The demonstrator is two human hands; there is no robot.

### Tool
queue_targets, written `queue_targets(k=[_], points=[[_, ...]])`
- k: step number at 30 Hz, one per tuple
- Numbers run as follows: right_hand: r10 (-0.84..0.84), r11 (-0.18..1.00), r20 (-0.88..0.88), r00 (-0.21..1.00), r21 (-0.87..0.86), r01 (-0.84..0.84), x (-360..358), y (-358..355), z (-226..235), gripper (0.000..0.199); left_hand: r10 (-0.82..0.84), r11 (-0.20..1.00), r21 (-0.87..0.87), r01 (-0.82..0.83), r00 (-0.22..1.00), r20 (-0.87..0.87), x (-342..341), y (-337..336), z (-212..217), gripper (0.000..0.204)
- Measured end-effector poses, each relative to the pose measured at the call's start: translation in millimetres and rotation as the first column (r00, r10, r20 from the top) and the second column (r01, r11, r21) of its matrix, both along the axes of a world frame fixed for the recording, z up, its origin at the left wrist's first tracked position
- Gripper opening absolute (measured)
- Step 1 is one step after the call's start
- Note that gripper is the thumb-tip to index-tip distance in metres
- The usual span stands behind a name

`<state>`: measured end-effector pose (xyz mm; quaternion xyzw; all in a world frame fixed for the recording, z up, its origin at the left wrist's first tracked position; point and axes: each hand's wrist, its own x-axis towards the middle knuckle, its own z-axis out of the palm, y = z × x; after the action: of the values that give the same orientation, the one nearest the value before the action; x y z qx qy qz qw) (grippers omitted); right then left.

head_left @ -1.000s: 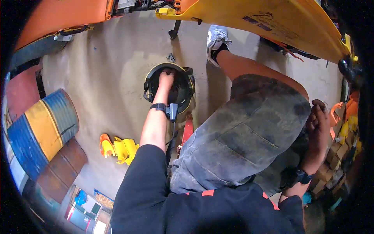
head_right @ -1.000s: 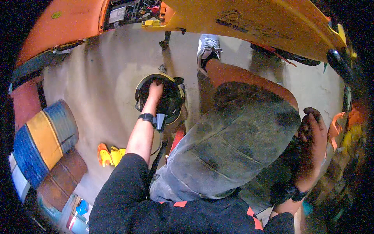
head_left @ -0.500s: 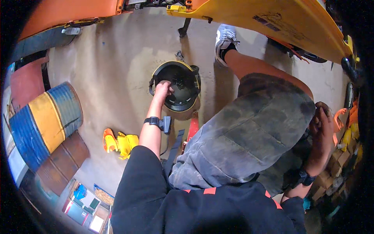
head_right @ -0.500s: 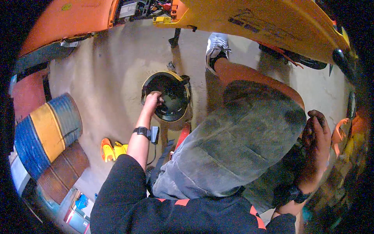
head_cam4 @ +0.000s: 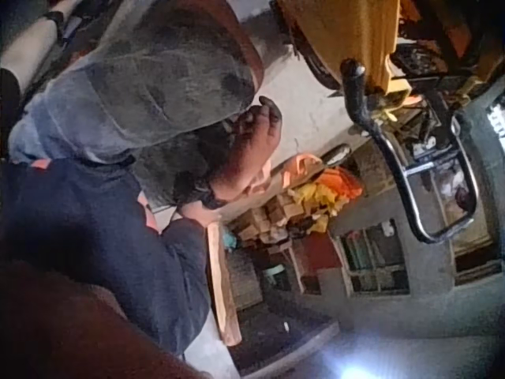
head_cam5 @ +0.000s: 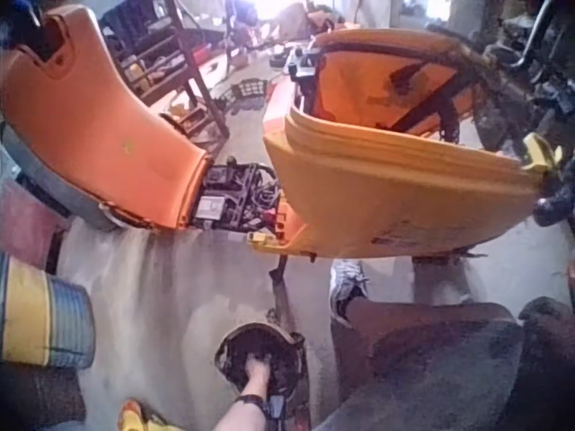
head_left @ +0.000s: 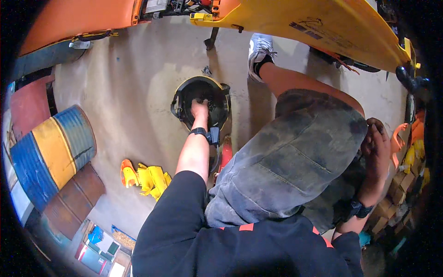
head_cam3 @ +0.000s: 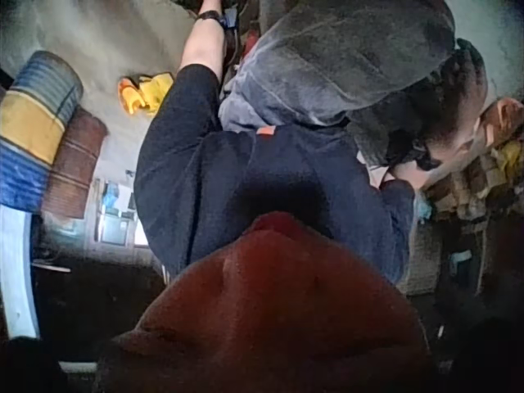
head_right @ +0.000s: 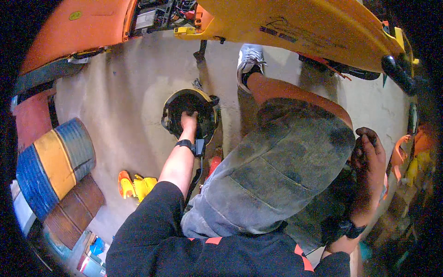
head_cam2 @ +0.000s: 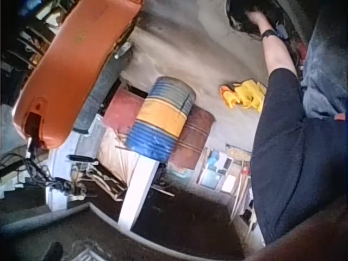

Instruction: Attaching plastic fairings and a license plate bracket to a motorcycle frame.

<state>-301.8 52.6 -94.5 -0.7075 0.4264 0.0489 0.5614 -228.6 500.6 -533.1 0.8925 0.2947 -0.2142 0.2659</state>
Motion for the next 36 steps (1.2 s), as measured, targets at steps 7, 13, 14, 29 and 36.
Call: queue_targets(k=[7,13,14,29,36], points=[[-0.008,1.000,0.030,1.000,-0.001,0.008,-0.1,-1.1,-0.2,0.025,-0.311,0.950,-0.077,0.303,0.940,-0.140,18.0,9.9,7.5,0.034],[0.005,1.000,0.057,0.998,0.020,-0.006,-1.8,-2.1,3.0,0.026,-0.107,0.958,-0.273,0.087,0.992,-0.061,9.4,18.2,29.7,0.034],[0.004,0.999,0.041,0.999,0.037,-0.005,-1.8,-1.8,3.4,0.026,-0.050,0.956,-0.292,0.028,0.996,-0.070,7.6,19.6,32.3,0.032],[-0.003,1.000,-0.007,1.000,-0.022,0.003,0.3,7.2,4.2,0.024,-0.230,0.971,0.034,0.238,0.960,-0.162,4.6,6.0,26.8,0.035],[-0.014,1.000,0.007,1.000,-0.002,0.014,4.0,10.3,6.2,0.022,-0.138,0.990,0.031,0.137,0.990,0.029,3.7,7.8,22.9,0.034]])
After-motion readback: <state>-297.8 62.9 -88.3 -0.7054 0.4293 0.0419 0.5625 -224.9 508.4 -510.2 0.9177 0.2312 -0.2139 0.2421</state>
